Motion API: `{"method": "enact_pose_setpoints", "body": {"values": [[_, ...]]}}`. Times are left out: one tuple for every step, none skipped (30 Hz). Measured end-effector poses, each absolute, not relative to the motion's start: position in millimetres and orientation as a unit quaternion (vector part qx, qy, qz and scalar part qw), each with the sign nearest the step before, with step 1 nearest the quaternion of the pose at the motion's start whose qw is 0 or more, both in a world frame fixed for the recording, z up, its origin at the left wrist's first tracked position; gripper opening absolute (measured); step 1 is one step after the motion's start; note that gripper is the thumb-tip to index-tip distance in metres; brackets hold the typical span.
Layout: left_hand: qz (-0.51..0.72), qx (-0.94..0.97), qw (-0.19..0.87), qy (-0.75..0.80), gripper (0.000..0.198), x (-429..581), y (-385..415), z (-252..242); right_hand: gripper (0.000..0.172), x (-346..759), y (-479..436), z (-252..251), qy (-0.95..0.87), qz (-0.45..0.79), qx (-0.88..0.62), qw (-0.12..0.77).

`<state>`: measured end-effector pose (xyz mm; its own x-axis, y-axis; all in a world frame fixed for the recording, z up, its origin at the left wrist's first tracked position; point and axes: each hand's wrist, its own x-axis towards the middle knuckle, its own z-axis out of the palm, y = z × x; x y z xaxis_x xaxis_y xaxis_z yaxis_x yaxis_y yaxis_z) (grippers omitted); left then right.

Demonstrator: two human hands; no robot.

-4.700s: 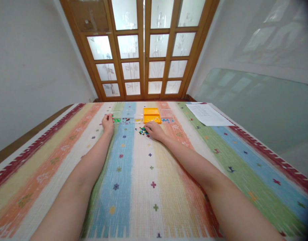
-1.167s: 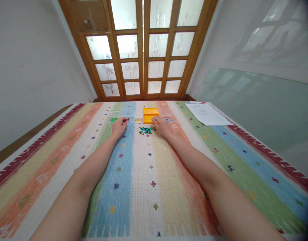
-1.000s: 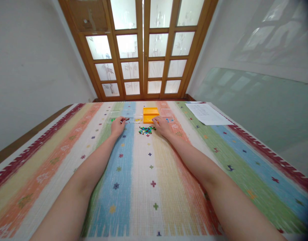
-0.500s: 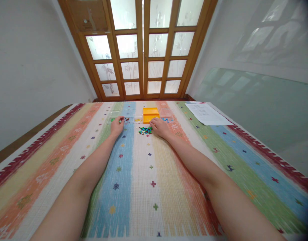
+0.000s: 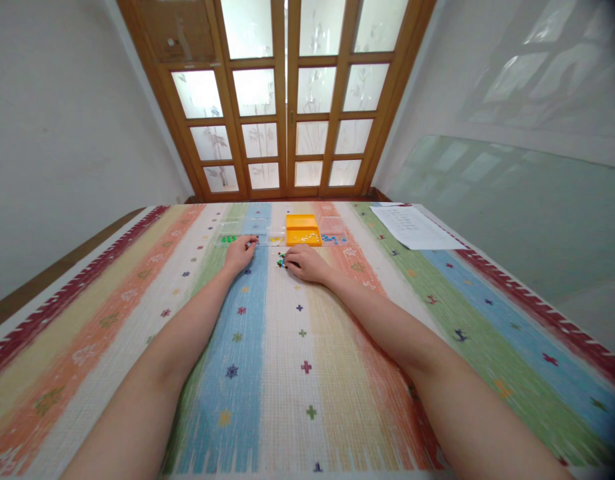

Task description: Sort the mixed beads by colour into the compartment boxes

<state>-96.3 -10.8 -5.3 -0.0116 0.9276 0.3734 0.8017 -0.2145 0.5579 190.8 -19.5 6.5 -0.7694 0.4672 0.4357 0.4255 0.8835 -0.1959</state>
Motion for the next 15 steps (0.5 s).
{"method": "enact_pose_setpoints", "body": {"values": [[0.341, 0.702, 0.090, 0.619, 0.030, -95.6, -11.2, -5.2, 0.023, 190.9, -20.5, 7.6, -0.941, 0.049, -0.233, 0.240], [0.336, 0.707, 0.088, 0.616, 0.030, -95.0, -11.5, -5.2, 0.023, 191.3, -21.3, 8.6, -0.942, 0.055, -0.230, 0.238], [0.332, 0.711, 0.087, 0.613, 0.030, -94.5, -11.7, -5.2, 0.023, 191.9, -21.8, 9.5, -0.943, 0.060, -0.228, 0.237], [0.329, 0.715, 0.085, 0.611, 0.030, -94.1, -12.0, -5.3, 0.023, 192.5, -22.0, 10.0, -0.943, 0.064, -0.227, 0.235], [0.327, 0.718, 0.084, 0.609, 0.030, -93.7, -12.2, -5.4, 0.023, 193.1, -22.1, 10.3, -0.943, 0.067, -0.226, 0.234], [0.325, 0.719, 0.082, 0.609, 0.030, -93.3, -12.4, -5.6, 0.023, 193.5, -21.9, 10.2, -0.943, 0.068, -0.225, 0.234], [0.322, 0.720, 0.081, 0.609, 0.030, -93.0, -12.6, -5.8, 0.023, 193.8, -21.6, 9.9, -0.943, 0.068, -0.225, 0.236], [0.320, 0.721, 0.079, 0.609, 0.030, -92.8, -12.7, -6.1, 0.023, 194.0, -21.2, 9.2, -0.943, 0.066, -0.225, 0.238], [0.318, 0.722, 0.078, 0.609, 0.030, -92.6, -12.7, -6.4, 0.023, 194.1, -20.7, 8.4, -0.942, 0.063, -0.226, 0.240], [0.317, 0.724, 0.077, 0.608, 0.030, -92.6, -12.6, -6.7, 0.023, 194.2, -20.1, 7.5, -0.942, 0.059, -0.228, 0.241], [0.316, 0.725, 0.077, 0.607, 0.030, -92.7, -12.4, -7.1, 0.023, 194.2, -19.5, 6.6, -0.941, 0.055, -0.229, 0.242], [0.315, 0.727, 0.077, 0.605, 0.030, -92.9, -12.1, -7.5, 0.023, 194.3, -18.9, 5.9, -0.941, 0.050, -0.231, 0.242], [0.315, 0.729, 0.078, 0.603, 0.030, -93.1, -11.7, -8.0, 0.024, 194.4, -18.4, 5.3, -0.941, 0.046, -0.232, 0.243], [0.315, 0.730, 0.078, 0.601, 0.030, -93.4, -11.3, -8.5, 0.024, 194.5, -18.0, 4.9, -0.940, 0.042, -0.234, 0.245], [0.315, 0.732, 0.079, 0.599, 0.030, -93.8, -10.9, -9.0, 0.024, 194.6, -17.6, 4.7, -0.939, 0.041, -0.236, 0.247]]}}
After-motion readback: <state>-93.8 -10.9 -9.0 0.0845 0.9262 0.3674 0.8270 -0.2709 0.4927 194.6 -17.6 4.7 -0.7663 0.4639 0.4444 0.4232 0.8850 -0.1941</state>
